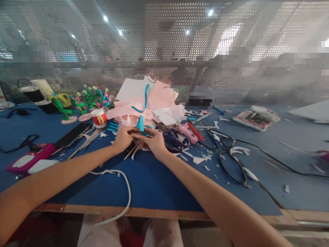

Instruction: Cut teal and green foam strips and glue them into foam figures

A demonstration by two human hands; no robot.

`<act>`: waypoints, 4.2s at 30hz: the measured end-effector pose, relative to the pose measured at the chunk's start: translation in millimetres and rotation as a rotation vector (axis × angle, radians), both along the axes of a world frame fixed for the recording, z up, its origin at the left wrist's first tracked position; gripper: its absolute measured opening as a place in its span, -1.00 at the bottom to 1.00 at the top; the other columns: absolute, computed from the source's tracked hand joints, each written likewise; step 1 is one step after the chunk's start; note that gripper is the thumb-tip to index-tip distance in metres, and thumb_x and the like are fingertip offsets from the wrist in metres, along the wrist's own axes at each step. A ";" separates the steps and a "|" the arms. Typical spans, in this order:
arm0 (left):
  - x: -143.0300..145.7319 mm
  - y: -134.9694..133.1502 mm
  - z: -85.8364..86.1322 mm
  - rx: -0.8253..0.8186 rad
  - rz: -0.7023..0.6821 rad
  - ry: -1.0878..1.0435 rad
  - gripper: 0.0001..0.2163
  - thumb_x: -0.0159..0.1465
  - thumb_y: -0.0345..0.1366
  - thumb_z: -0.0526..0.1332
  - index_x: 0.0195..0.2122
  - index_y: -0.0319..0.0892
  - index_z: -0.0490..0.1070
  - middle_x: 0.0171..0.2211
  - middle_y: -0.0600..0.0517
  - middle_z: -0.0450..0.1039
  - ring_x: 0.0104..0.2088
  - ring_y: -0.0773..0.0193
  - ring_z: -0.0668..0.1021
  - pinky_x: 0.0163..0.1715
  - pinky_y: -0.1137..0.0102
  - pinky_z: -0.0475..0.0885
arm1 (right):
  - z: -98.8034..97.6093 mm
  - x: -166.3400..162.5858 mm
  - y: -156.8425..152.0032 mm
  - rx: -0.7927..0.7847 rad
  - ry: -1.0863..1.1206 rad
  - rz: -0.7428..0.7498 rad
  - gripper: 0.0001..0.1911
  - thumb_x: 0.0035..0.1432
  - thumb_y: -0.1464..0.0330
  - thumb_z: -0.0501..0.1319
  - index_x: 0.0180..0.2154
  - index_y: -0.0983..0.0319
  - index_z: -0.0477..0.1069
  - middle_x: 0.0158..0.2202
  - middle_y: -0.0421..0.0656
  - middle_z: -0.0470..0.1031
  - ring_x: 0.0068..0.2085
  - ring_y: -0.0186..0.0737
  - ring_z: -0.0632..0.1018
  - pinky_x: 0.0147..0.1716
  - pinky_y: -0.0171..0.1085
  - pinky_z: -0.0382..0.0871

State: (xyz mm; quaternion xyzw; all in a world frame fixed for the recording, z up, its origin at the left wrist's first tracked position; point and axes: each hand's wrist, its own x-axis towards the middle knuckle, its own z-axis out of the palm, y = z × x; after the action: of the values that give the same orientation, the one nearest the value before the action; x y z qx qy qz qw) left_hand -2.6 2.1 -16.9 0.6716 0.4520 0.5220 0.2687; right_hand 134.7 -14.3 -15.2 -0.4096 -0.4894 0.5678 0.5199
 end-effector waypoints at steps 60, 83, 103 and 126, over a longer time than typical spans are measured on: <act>-12.0 -10.6 -0.7 0.555 -0.333 0.479 -0.67 0.20 -0.51 -0.04 -0.08 -0.20 0.38 -0.12 -0.10 0.48 -0.06 0.23 0.50 -0.05 0.29 0.40 | 34.9 39.0 13.0 -0.111 0.351 0.178 -0.77 0.10 0.29 0.09 -0.46 0.20 0.47 -0.34 -0.19 0.52 -0.40 -0.34 0.44 -0.36 -0.32 0.34; -10.9 -5.1 -6.4 0.826 -0.165 0.583 -0.86 0.20 -0.30 0.19 -0.22 -0.05 0.48 -0.13 -0.04 0.32 -0.04 0.21 0.35 -0.04 0.24 0.34 | 33.1 34.0 10.9 -0.138 0.241 0.201 -0.74 0.00 0.33 0.08 -0.42 0.27 0.52 -0.44 -0.16 0.52 -0.57 -0.42 0.33 -0.64 -0.40 0.10; -9.1 -3.3 0.6 0.492 -0.307 0.113 -0.80 0.24 -0.16 0.12 -0.42 -0.18 0.32 -0.13 -0.07 0.30 -0.07 0.23 0.39 -0.03 0.23 0.30 | 25.6 28.5 10.1 -0.145 0.336 0.077 -0.65 -0.25 0.28 0.44 -0.55 0.26 0.28 -0.75 -0.43 0.07 -0.72 -0.61 0.06 -0.77 -0.51 -0.01; -4.6 2.0 -1.1 -0.013 -0.510 -0.177 -0.69 0.03 -0.10 0.32 -0.63 -0.23 0.35 -0.16 -0.02 0.30 -0.11 0.23 0.38 -0.06 0.35 0.28 | 10.3 31.4 16.3 0.332 -0.534 -0.011 -0.77 0.11 0.36 0.07 -0.55 0.26 0.31 -0.83 -0.34 0.16 -0.81 -0.42 0.23 -0.78 -0.42 0.09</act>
State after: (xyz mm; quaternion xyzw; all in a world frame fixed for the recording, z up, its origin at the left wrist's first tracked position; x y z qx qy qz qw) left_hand -7.2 4.1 -18.0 0.7138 0.2463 0.4912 0.4343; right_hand 166.1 2.0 -4.9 -0.4565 -0.6925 0.3496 0.4358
